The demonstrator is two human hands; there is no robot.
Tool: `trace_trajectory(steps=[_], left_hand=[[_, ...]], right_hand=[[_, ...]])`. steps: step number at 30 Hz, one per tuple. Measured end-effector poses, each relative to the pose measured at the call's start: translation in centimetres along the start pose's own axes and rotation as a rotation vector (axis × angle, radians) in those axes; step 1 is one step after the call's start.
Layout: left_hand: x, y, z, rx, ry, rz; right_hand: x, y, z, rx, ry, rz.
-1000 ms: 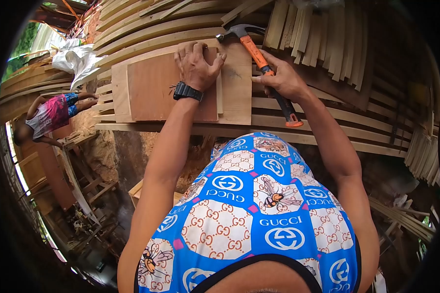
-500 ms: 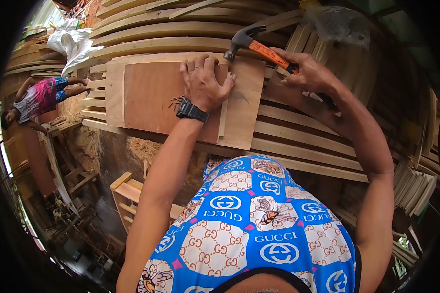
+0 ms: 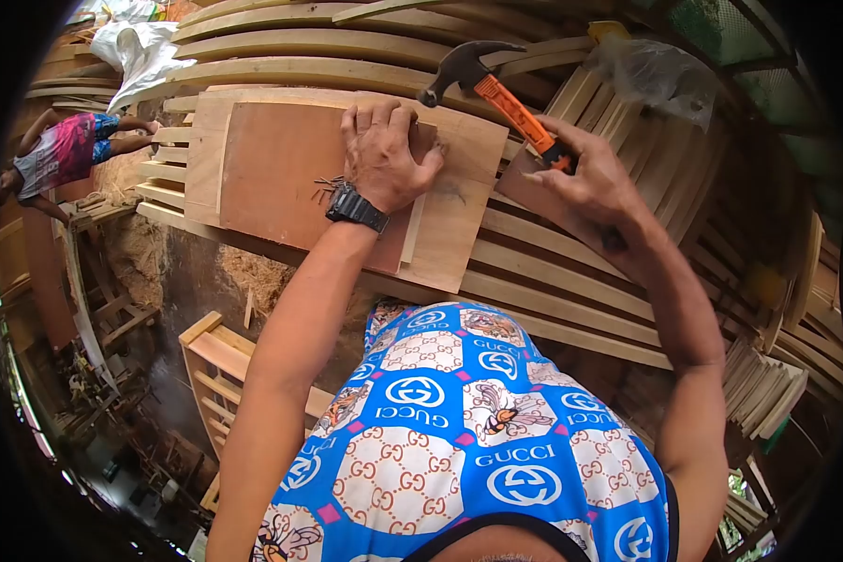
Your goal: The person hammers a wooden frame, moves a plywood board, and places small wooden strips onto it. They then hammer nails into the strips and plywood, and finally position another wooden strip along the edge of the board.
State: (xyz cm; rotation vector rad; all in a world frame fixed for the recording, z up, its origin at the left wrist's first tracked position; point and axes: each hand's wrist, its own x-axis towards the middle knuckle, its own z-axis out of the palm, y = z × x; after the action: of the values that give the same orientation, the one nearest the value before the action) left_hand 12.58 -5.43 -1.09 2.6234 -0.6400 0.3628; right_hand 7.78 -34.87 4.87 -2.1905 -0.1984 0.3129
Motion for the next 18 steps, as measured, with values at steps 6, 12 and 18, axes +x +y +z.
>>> trace_trajectory(steps=[6,12,18], left_hand=[[0.0,-1.9,0.0,-0.018,0.003,-0.027],[0.0,-3.1,1.3,-0.142,0.083,-0.049],[-0.1,-4.8,1.8,-0.172,0.146,-0.05]], right_hand=[[-3.8,-6.1,4.3,0.549,-0.089,0.311],[-4.6,-5.6,6.4,0.122,0.157,-0.123],[-3.6,-5.0,9.2,0.042,0.215,-0.3]])
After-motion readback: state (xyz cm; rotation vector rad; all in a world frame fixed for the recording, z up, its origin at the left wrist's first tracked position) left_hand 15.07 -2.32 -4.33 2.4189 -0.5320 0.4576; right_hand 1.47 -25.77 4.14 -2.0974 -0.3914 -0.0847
